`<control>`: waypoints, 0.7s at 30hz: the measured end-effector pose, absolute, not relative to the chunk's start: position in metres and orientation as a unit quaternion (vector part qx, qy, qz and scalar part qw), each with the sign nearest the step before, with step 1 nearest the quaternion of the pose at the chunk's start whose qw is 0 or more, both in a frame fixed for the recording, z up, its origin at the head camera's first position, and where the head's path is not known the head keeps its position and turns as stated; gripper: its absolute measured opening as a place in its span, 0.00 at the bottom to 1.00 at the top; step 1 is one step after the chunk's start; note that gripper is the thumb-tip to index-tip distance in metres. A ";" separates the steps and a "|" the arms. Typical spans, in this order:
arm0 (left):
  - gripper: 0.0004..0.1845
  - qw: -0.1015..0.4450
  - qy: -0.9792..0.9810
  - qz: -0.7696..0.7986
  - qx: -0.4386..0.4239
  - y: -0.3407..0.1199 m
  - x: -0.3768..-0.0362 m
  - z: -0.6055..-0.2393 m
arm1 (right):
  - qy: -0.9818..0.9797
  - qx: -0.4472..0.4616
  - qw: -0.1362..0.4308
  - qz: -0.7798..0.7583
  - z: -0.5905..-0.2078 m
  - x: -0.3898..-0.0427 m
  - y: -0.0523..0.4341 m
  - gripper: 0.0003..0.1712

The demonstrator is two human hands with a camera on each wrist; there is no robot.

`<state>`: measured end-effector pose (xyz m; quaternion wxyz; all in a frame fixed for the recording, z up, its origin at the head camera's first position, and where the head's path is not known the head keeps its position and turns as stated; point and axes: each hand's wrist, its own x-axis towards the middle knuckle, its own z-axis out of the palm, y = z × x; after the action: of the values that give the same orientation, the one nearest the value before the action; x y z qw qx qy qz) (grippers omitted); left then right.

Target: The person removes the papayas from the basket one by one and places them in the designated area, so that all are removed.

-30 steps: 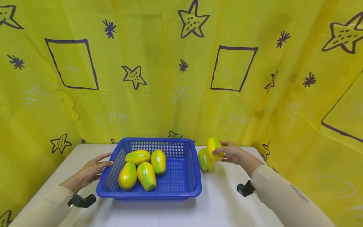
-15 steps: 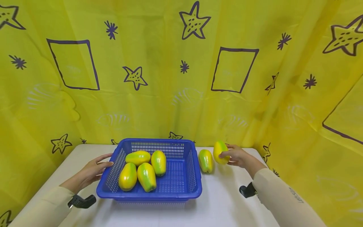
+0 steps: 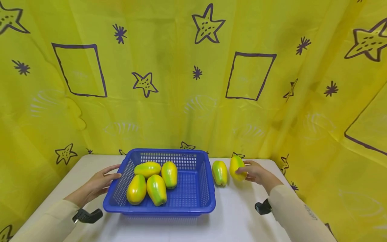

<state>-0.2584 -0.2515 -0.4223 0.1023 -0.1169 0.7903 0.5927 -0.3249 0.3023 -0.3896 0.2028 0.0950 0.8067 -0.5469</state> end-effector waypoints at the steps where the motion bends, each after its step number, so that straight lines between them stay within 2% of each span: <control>1: 0.38 0.102 0.790 0.593 -0.117 -0.251 -0.258 -0.422 | 0.806 0.096 0.203 -0.547 -0.391 -0.325 0.303 0.51; 21: 0.38 0.103 0.790 0.592 -0.121 -0.253 -0.260 -0.426 | 0.801 0.129 0.218 -0.543 -0.421 -0.333 0.310 0.54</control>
<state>-0.2601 -0.2530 -0.4261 0.1029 -0.1214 0.7904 0.5916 -0.3335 0.3096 -0.4206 0.2177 0.1292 0.8006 -0.5431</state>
